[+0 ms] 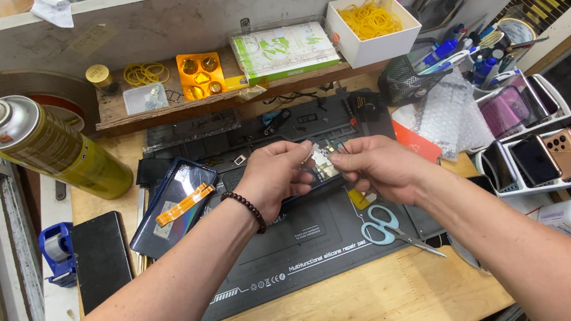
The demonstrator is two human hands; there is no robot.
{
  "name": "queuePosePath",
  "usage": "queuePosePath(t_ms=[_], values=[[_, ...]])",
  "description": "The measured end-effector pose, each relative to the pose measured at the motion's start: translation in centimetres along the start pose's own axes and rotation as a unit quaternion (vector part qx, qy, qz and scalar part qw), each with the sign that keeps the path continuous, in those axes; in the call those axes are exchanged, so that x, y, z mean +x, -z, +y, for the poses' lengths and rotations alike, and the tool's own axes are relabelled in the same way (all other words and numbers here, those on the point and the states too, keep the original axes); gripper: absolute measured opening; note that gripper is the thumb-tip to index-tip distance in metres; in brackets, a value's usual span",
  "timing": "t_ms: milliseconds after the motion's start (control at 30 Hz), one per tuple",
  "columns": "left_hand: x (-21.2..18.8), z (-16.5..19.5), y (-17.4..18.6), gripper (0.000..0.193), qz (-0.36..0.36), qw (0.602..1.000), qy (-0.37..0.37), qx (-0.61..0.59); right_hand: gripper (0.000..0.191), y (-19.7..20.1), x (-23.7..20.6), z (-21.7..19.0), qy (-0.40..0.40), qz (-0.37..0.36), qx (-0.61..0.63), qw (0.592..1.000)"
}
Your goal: The person disassembles a smartphone on a silicone repair mat, lifting the back cover and separating the midframe from the display. They cut a piece of material with scissors, peel adhesive from a frame, and transfer internal components between phone housings while reassembling the device.
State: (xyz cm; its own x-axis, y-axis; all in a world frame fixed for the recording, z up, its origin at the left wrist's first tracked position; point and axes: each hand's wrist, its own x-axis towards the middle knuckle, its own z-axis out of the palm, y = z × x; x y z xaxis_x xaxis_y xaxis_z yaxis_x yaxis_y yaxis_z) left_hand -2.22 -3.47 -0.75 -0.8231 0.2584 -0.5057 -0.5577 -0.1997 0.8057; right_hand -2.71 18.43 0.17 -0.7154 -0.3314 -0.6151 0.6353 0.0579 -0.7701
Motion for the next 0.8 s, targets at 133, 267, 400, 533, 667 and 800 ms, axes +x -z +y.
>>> queuePosePath(t_ms=[133, 267, 400, 533, 667, 800], values=[[-0.7, 1.0, 0.3, 0.036, 0.049, 0.996, -0.007, 0.079, 0.008, 2.7, 1.6, -0.7, -0.012, 0.122, 0.055, 0.991], [-1.0, 1.6, 1.7, 0.032, 0.075, 0.985, -0.023, 0.153, 0.02, 7.3, 3.5, -1.3, -0.011, 0.254, -0.011, 0.967], [-0.9, 0.9, 3.7, 0.029, 0.117, 0.981, -0.022, 0.15, 0.018, 9.7, 5.1, -1.2, 0.001, 0.323, -0.075, 0.944], [-1.1, -0.1, 4.7, 0.028, 0.139, 0.968, -0.073, 0.194, 0.026, 10.3, 4.2, -0.9, 0.022, 0.348, -0.163, 0.923], [-2.7, -0.4, 4.2, 0.037, 0.161, 0.876, -0.184, 0.417, 0.032, 10.3, 1.2, -0.9, 0.05, 0.384, -0.176, 0.905], [-4.5, -0.3, 2.7, 0.073, 0.114, 0.718, -0.293, 0.621, 0.029, 8.7, -1.5, 0.4, 0.071, 0.342, -0.193, 0.917]])
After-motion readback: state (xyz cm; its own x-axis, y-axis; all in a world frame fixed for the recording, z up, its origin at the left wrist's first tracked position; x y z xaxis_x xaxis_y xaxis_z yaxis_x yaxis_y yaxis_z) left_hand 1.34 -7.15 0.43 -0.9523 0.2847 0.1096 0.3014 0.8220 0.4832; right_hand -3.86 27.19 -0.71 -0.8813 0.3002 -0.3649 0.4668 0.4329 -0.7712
